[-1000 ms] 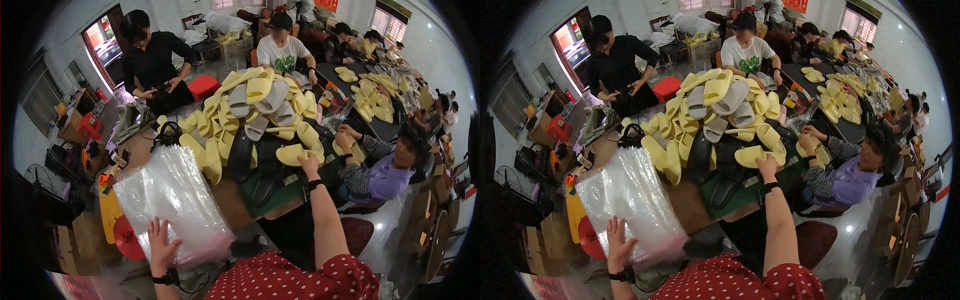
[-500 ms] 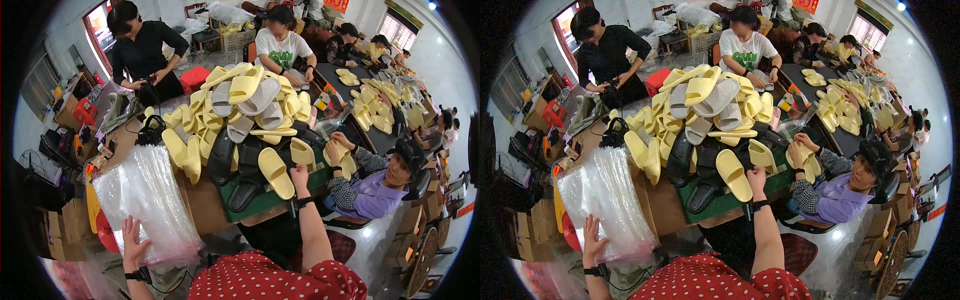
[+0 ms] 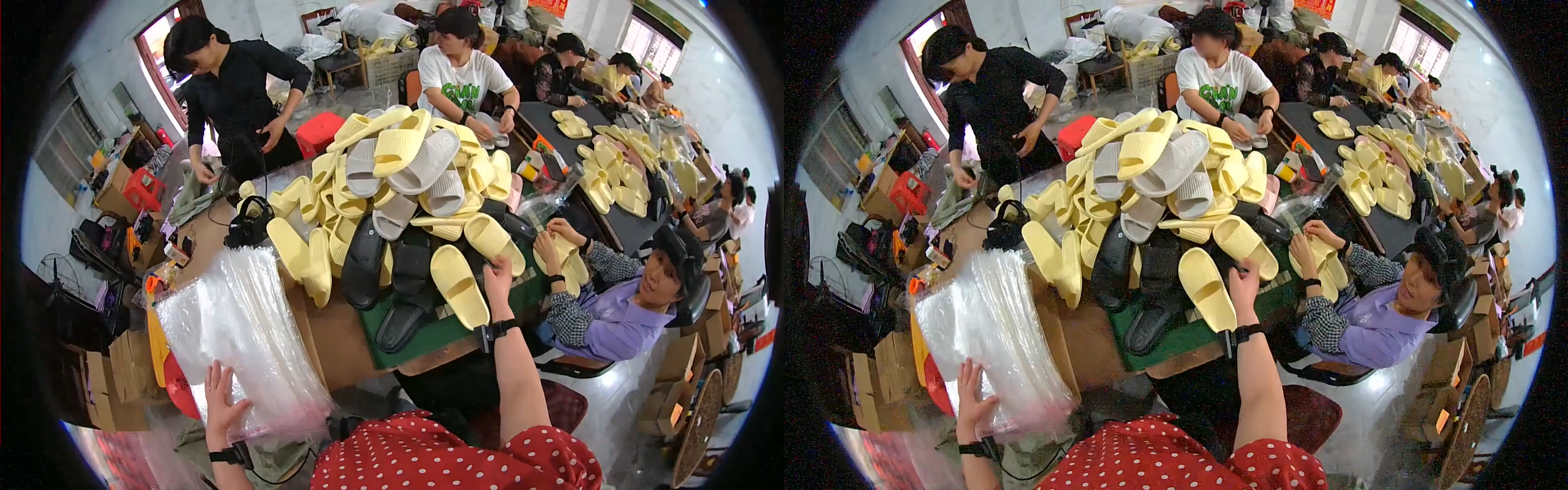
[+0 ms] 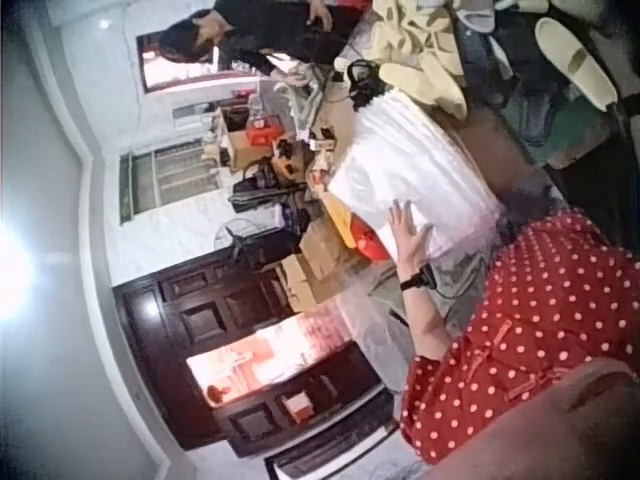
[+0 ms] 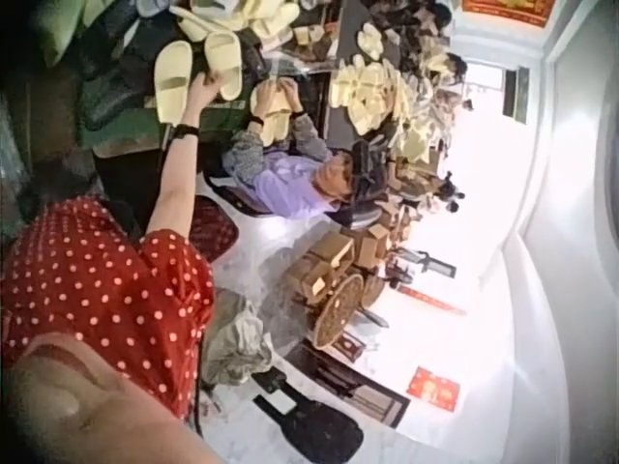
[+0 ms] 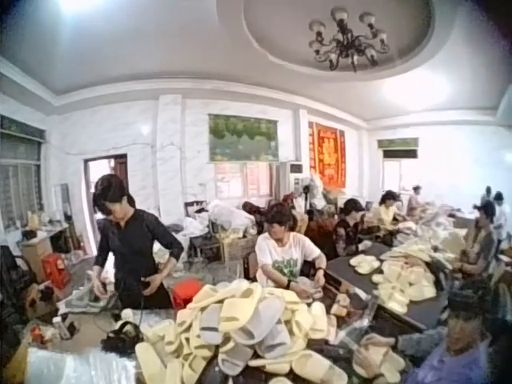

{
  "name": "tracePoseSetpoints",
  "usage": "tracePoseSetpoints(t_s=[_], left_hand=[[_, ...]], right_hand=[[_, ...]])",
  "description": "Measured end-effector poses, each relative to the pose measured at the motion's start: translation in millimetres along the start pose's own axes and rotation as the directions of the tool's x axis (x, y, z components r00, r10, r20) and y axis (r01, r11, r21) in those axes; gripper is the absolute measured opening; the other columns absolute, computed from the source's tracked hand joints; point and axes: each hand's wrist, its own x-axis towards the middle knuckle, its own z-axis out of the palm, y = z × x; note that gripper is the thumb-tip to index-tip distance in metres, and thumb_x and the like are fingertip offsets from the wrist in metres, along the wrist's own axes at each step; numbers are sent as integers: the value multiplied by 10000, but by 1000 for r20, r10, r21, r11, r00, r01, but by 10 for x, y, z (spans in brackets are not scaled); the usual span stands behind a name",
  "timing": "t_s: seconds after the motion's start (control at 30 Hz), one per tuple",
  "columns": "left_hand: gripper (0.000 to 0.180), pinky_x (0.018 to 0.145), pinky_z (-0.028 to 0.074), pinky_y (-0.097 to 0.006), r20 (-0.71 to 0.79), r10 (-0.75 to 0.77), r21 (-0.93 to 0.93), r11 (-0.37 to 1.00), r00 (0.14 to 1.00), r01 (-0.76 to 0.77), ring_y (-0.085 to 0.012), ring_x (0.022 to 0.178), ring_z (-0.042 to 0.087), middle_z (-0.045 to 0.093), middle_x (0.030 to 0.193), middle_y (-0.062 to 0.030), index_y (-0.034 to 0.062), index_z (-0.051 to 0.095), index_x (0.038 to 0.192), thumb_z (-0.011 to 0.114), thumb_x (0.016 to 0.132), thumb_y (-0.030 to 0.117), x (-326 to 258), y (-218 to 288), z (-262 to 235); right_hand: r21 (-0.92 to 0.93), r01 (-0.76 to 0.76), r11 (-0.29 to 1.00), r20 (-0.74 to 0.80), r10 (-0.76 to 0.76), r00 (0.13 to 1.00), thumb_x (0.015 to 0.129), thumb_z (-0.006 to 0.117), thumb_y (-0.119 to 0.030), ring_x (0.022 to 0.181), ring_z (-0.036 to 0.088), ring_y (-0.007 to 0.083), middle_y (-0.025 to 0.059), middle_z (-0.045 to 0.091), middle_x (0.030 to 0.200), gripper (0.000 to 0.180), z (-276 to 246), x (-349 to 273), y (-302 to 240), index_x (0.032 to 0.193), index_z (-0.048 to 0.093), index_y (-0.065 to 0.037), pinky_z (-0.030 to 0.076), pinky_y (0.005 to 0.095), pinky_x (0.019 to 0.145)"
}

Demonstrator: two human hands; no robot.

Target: Placing finished sandals into individual plastic bags at a manufacturing workstation.

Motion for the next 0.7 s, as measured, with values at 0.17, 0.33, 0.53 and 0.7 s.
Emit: tracePoseSetpoints(t_s=[0.17, 0.33, 0.53, 0.7], left_hand=[[925, 1205, 216, -498, -18, -21, 10, 1000, 1000, 21, -380, 1497, 198, 286, 1609, -169, 100, 541, 1397, 885, 556, 271, 7, 7, 42], [928, 1203, 226, -490, 28, 2, 18, 1000, 1000, -2, -384, 1496, 199, 285, 1612, -157, 100, 537, 1400, 888, 558, 267, 128, 57, 19], [938, 1199, 225, -505, 19, -35, 44, 998, 999, 34, -385, 1496, 198, 277, 1616, -156, 121, 521, 1426, 882, 588, 338, 26, 14, 0], [935, 1203, 213, -502, 16, -23, 34, 999, 1000, 22, -383, 1501, 187, 268, 1620, -158, 129, 514, 1434, 879, 595, 322, 62, 24, 33]], right_hand=[[-457, -165, 874, -90, 140, 986, 755, 789, -200, 1244, 536, 384, 233, 591, 1276, 638, -226, 318, 300, 1290, 554, 56, 422, 441, 1054], [-302, -33, 953, -37, 22, 999, 775, 781, -210, 975, 634, 327, 177, 680, 1032, 403, -194, 550, 366, 1092, 651, 2, 493, 413, 857], [-458, 206, 865, 88, -187, 978, 860, 703, -207, 686, 596, 303, 122, 611, 735, 269, -42, -18, -387, 870, 573, 29, 481, 407, 672], [-340, 433, 835, 422, -275, 864, 756, 783, -215, 1056, 562, 393, 225, 592, 1130, 570, -151, -269, 70, 1221, 538, 6, 465, 443, 892]])
